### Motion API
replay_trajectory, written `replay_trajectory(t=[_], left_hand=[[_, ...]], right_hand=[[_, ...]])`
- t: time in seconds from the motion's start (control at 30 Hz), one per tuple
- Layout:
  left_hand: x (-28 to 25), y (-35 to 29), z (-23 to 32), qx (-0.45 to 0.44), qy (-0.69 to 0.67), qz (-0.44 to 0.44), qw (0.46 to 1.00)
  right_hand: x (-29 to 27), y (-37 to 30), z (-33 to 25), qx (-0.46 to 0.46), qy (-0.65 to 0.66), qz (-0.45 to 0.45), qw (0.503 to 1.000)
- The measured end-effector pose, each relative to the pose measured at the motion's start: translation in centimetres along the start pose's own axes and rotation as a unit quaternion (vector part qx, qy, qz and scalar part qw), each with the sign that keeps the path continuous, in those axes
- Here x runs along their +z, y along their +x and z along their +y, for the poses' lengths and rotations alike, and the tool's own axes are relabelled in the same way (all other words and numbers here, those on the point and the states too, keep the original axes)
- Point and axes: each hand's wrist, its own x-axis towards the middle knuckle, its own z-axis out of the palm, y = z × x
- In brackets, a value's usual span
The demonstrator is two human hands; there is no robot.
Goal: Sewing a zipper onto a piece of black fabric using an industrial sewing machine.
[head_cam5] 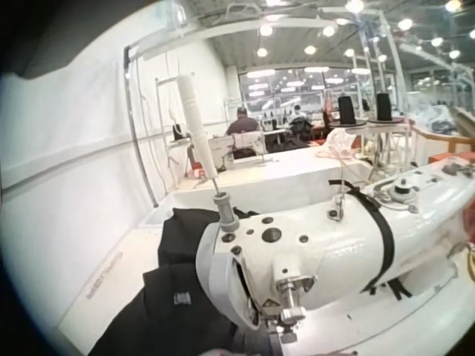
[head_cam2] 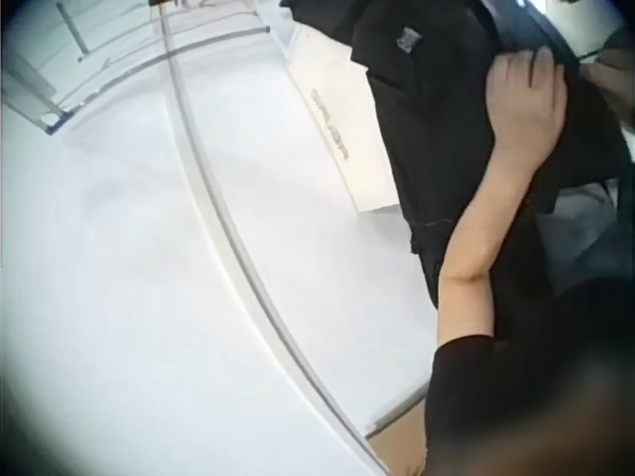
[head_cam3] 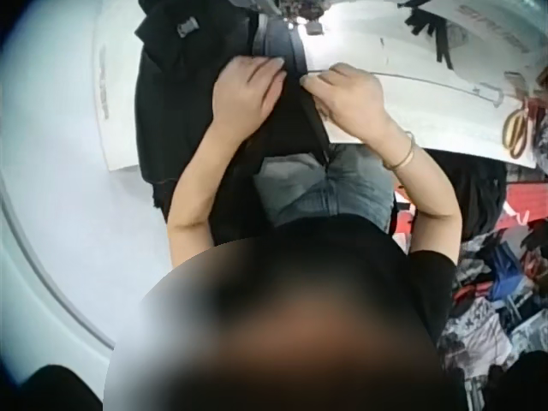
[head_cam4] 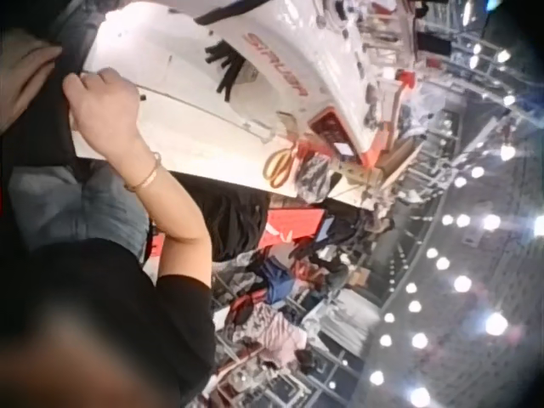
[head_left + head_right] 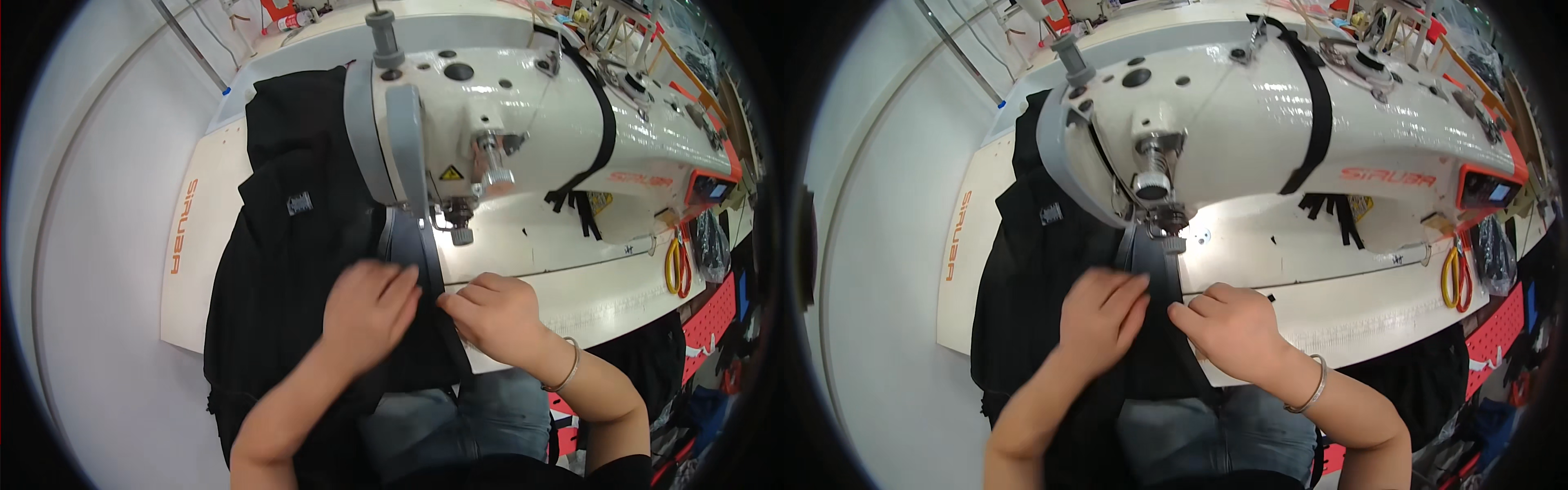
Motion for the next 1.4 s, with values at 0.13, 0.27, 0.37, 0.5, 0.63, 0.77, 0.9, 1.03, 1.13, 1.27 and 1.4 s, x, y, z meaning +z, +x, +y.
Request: replay_trajectory(t=[0.13, 0.27, 0.37, 0.5, 0.63, 0.77, 0.9, 1.03, 1.13, 1.27, 1.4], left_hand=[[-3.4, -5.9, 8.3, -0.364, -0.322, -0.093, 0.869], [-2.4, -8.3, 12.3, -0.531, -0.585, -0.047, 0.611], [-0.8, -8.6, 13.7, -0.545, -0.611, 0.014, 0.574], [0.5, -8.1, 13.5, -0.556, -0.611, 0.014, 0.563], [-0.4, -9.8, 13.4, -0.589, -0.624, -0.034, 0.513], [-0.5, -10.4, 14.2, -0.583, -0.653, -0.042, 0.482], [-0.1, -10.5, 15.1, -0.583, -0.643, -0.11, 0.485], [-0.3, -11.6, 15.6, -0.556, -0.669, -0.106, 0.483], [-1.0, -11.2, 15.8, -0.552, -0.683, -0.117, 0.463], [-1.0, -10.9, 15.7, -0.547, -0.704, -0.117, 0.437], [-0.6, -11.3, 15.8, -0.558, -0.719, -0.118, 0.396]], right_hand=[[0.1, -0.2, -1.9, 0.052, 0.027, 0.084, 0.995], [0.5, -0.9, -2.8, 0.065, 0.006, 0.101, 0.993], [1.1, -1.6, -3.9, 0.07, -0.008, 0.112, 0.991], [0.2, -3.2, -5.5, 0.093, -0.021, 0.084, 0.992], [-1.1, -8.2, -7.3, 0.197, 0.104, 0.048, 0.974], [1.2, -11.4, -7.5, 0.351, 0.226, -0.061, 0.907], [3.0, -11.7, -6.6, 0.402, 0.394, -0.079, 0.822], [0.7, -10.5, -8.0, 0.411, 0.567, -0.109, 0.706], [-0.4, -9.7, -7.8, 0.394, 0.594, -0.137, 0.688], [-0.3, -9.9, -7.1, 0.372, 0.592, -0.168, 0.695], [-0.4, -9.6, -7.0, 0.386, 0.62, -0.177, 0.66]])
